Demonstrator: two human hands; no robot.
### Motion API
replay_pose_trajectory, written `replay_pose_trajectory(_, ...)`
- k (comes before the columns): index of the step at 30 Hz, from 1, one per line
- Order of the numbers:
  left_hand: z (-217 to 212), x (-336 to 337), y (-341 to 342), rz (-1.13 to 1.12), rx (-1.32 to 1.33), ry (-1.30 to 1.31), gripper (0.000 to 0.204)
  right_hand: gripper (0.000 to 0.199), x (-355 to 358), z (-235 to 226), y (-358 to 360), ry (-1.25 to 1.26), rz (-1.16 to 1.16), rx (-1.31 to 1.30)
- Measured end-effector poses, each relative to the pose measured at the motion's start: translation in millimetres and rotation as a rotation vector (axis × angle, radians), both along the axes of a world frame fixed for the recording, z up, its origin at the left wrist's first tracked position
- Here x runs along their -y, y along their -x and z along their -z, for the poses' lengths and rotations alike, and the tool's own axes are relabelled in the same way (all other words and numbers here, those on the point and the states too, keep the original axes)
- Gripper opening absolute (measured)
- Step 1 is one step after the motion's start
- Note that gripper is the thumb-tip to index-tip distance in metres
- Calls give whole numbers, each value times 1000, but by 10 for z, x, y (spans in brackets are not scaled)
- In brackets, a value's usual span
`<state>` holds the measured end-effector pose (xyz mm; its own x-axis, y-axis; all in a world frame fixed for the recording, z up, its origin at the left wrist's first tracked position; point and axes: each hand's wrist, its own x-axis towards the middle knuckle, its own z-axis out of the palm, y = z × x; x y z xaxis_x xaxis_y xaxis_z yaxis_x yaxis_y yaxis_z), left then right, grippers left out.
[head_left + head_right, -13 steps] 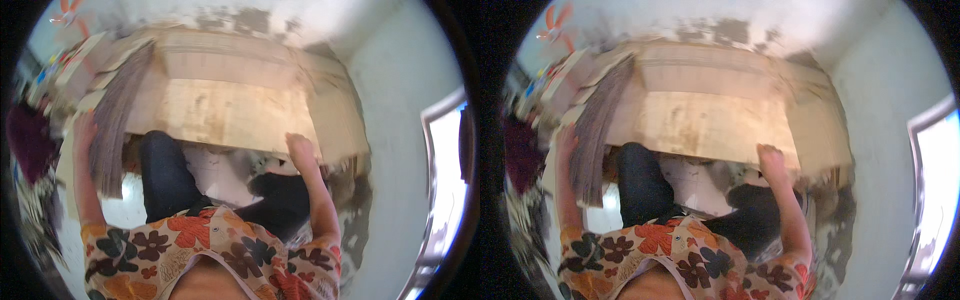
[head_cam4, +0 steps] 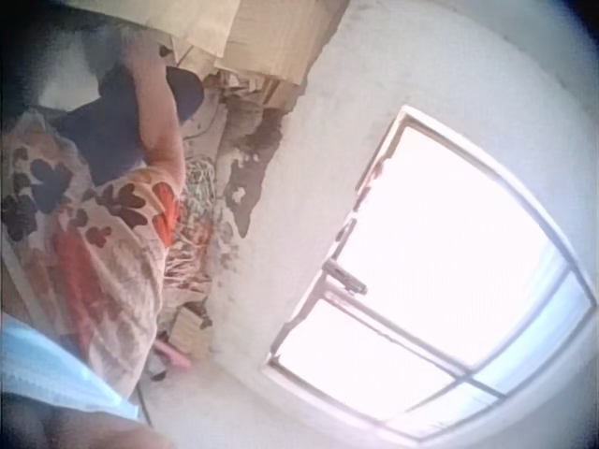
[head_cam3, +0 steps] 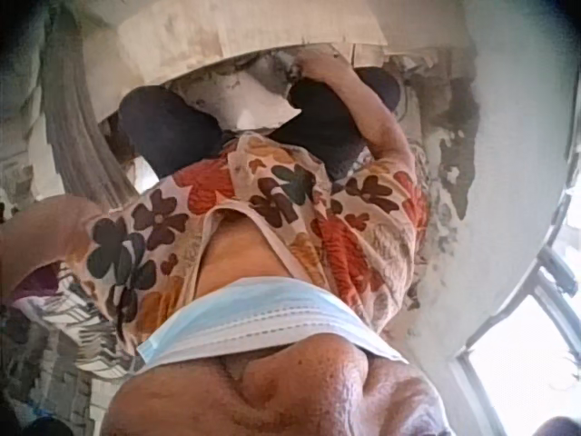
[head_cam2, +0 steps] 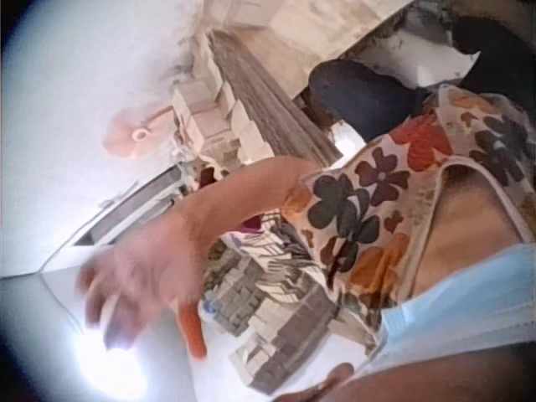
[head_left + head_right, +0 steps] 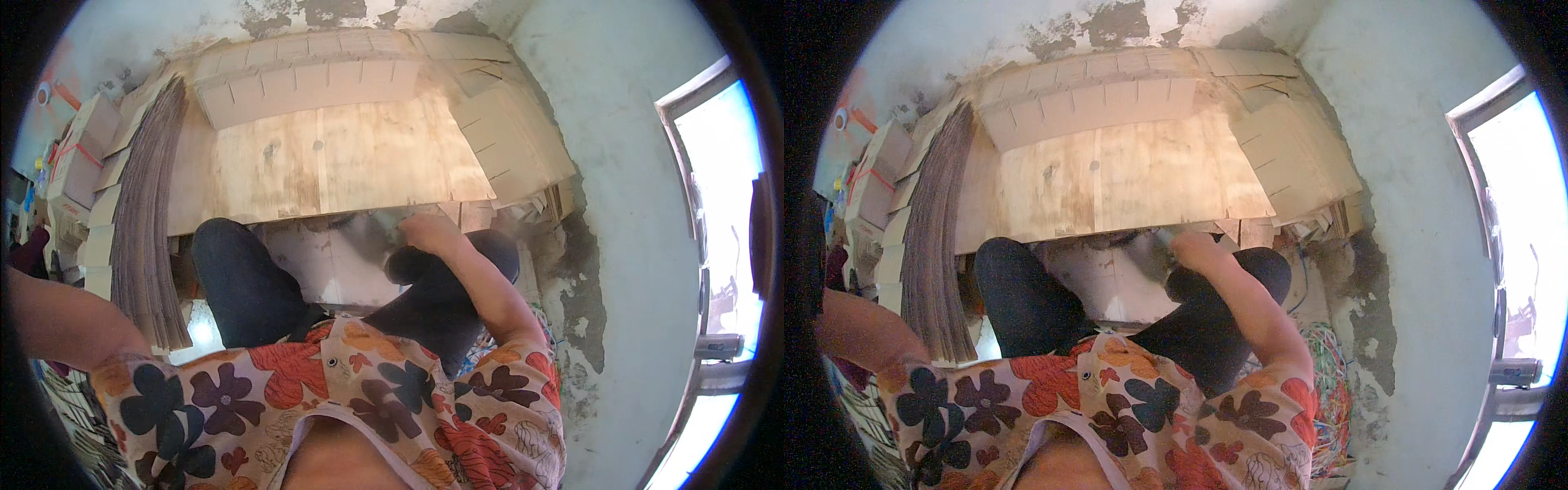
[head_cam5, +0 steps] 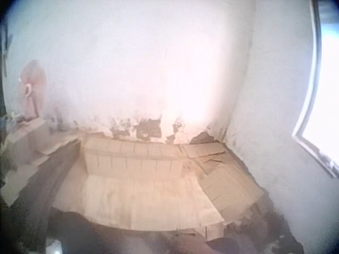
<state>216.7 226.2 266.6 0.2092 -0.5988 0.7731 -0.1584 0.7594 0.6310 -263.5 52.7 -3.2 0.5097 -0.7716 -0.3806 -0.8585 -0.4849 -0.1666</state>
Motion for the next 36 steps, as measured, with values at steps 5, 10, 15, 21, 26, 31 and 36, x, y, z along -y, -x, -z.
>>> replay_pose_trajectory(5, -22, -89, 442, -62, 454, -137, 55, 18, 164, 296, 163, 101, -79, 158)
replay_pose_trajectory(10, -52, -148, 646, -30, 619, -189, 55, 22, 194, 389, 195, 133, -121, 191)
replay_pose_trajectory(15, -55, -228, 730, -4, 686, -195, 55, 23, 107, 396, 122, 4, -20, -87)
replay_pose_trajectory(21, -85, -325, 728, 26, 735, -200, 55, 20, -137, 119, 19, 62, -83, -16)
replay_pose_trajectory(26, -119, -427, 716, 17, 762, -188, 54, 20, -132, 330, 40, 107, -79, 137)
replay_pose_trajectory(31, -146, -536, 646, -4, 771, -210, 54, 20, -235, -37, -80, 182, 77, 223)
replay_pose_trajectory(36, -253, -746, 674, -46, 787, -198, 54, 28, -400, -244, -55, 375, 94, 380)
